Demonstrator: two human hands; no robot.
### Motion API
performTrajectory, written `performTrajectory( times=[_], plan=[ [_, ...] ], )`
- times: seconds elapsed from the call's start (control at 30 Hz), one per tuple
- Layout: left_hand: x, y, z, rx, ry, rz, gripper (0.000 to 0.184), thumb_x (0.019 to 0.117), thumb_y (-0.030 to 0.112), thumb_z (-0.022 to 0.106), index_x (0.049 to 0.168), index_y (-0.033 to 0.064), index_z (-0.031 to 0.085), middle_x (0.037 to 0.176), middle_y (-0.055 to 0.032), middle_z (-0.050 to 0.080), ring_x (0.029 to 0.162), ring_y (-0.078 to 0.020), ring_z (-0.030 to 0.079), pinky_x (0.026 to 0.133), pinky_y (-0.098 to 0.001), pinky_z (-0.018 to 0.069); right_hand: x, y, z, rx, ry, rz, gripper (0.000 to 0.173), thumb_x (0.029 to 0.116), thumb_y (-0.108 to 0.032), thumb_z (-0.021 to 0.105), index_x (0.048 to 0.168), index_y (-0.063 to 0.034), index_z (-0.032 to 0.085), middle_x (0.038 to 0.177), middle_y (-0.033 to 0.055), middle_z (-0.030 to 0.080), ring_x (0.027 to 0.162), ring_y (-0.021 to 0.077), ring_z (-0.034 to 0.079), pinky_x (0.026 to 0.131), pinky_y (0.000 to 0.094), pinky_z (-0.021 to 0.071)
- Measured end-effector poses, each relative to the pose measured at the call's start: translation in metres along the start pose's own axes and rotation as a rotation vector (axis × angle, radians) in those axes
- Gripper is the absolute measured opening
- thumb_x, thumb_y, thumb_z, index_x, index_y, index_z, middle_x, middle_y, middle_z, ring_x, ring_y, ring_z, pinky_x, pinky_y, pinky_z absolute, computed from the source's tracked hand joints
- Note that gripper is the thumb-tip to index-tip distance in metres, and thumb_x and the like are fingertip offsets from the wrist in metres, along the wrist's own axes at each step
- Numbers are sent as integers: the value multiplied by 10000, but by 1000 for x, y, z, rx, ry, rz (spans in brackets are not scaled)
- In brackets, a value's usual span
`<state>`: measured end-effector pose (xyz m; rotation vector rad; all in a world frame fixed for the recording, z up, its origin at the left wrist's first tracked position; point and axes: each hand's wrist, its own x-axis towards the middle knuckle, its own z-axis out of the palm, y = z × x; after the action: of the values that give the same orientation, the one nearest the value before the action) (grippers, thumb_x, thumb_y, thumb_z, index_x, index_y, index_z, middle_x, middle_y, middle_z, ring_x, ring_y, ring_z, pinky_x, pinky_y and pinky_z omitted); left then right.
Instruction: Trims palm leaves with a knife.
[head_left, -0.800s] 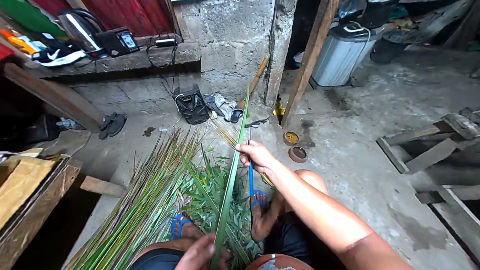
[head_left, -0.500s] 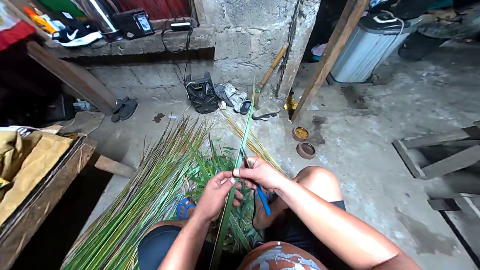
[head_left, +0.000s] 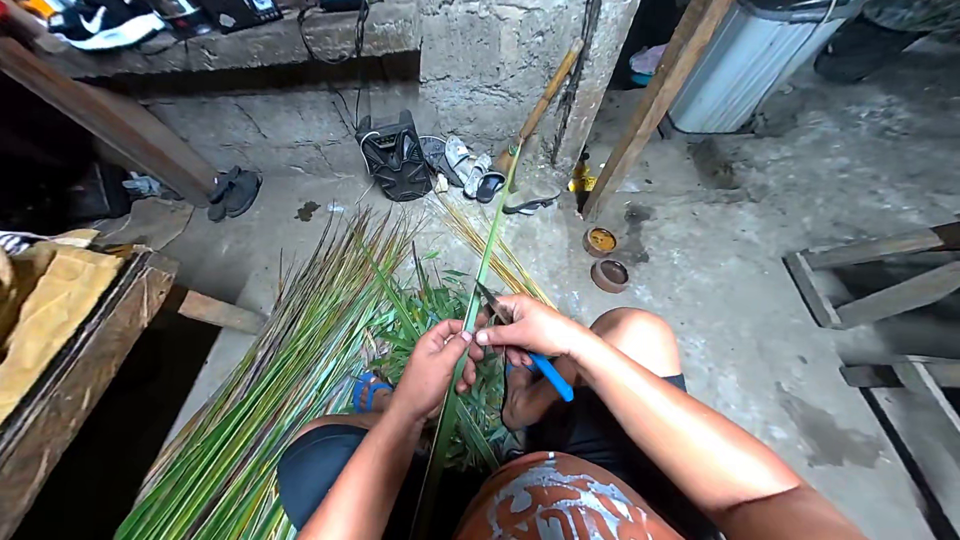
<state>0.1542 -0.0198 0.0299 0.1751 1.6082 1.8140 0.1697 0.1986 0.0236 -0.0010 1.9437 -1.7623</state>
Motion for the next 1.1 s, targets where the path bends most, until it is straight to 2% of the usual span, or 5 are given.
performTrajectory(
  times=[0.23,0.43,0.6,0.83,1.1],
  plan=[
    [4,-2,0,162,81,-1,171,1070,168,551,1058,3,594,772,-95,691,513,-137,622,474,-246,534,-5,3,26,-789,32,49,417,947,-339,719,1248,-64,631,1075,170,701,1015,336,684,906,567,532],
    [-2,-8,-14,79,42,-10,161,1069,148,543,1014,3,588,765,-87,695,519,-117,622,479,-232,529,-26,20,24,-72,17,-46,392,1014,-280,636,1340,-65,612,859,41,697,601,114,642,555,277,570],
    [-17,-12,-15,-117,3,39,283,1112,168,381,1145,-20,589,870,-104,698,572,-123,638,503,-242,551,-27,26,12,391,-28,-136,347,1035,-151,577,1358,-26,587,858,70,701,586,107,629,530,245,551],
    [-30,-8,-6,-16,7,99,209,1076,95,462,1011,-10,631,771,-82,705,558,-132,658,507,-264,574,-12,12,14,418,-199,-143,290,1021,-125,597,1296,-36,616,825,46,702,568,79,621,514,217,534],
    [-34,-6,-9,-386,-243,-129,257,1072,159,392,963,109,619,642,63,530,460,0,461,429,-142,405,-9,29,2,396,-321,-259,188,1021,-153,612,1171,-81,701,801,-8,688,570,36,594,512,185,506]
  ],
)
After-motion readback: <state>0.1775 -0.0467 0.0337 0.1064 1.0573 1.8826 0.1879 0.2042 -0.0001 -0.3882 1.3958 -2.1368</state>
